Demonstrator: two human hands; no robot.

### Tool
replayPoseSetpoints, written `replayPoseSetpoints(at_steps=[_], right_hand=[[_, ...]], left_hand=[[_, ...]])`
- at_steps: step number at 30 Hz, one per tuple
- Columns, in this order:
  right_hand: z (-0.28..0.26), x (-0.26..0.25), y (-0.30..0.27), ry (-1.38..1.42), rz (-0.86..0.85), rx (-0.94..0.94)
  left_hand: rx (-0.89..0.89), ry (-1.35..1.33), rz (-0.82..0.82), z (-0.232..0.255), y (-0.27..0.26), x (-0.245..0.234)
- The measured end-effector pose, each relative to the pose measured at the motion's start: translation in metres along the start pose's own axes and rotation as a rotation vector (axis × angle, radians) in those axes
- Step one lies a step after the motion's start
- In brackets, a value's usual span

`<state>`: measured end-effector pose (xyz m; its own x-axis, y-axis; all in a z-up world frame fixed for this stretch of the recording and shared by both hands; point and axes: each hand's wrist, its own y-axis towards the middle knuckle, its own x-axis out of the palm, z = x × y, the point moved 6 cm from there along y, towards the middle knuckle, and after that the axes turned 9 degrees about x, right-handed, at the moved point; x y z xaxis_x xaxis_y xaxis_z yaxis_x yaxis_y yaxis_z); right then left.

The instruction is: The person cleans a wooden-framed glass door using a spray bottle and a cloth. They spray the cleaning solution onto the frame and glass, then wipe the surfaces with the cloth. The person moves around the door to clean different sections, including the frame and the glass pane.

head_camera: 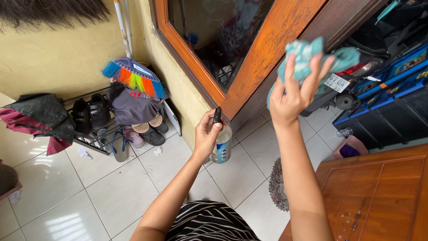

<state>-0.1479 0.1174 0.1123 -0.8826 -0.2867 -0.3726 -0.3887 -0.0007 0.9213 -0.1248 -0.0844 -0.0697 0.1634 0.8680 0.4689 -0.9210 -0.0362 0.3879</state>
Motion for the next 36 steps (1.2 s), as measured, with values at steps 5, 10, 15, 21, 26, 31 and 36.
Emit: replayPoseSetpoints(at_steps=[5,10,15,21,26,31,36], right_hand=[[-0.030,0.007,-0.003,-0.252,-0.048,-0.050],[-0.018,0.026,-0.076,-0.244,-0.153,-0.014],[0.004,0.064,-0.161,-0.330,-0.205,-0.005],[0.011,0.089,-0.241,-0.452,-0.210,-0.088],[0.018,0.103,-0.292,-0.428,-0.309,-0.202],[0.034,0.114,-0.351,-0.449,-0.462,-0.255],[0.041,0.109,-0.383,-0.283,-0.568,-0.088]], left_hand=[[-0.023,-0.023,0.008,-0.006,0.008,-0.013],[-0.063,-0.046,0.010,-0.015,0.010,-0.026],[-0.060,-0.056,0.022,-0.032,0.009,-0.038],[-0.122,-0.011,0.026,-0.056,-0.002,-0.044],[-0.130,0.003,-0.017,-0.068,-0.009,-0.038],[-0.161,0.041,-0.047,-0.071,-0.020,-0.030],[-0.177,0.064,-0.058,-0.062,-0.027,-0.026]])
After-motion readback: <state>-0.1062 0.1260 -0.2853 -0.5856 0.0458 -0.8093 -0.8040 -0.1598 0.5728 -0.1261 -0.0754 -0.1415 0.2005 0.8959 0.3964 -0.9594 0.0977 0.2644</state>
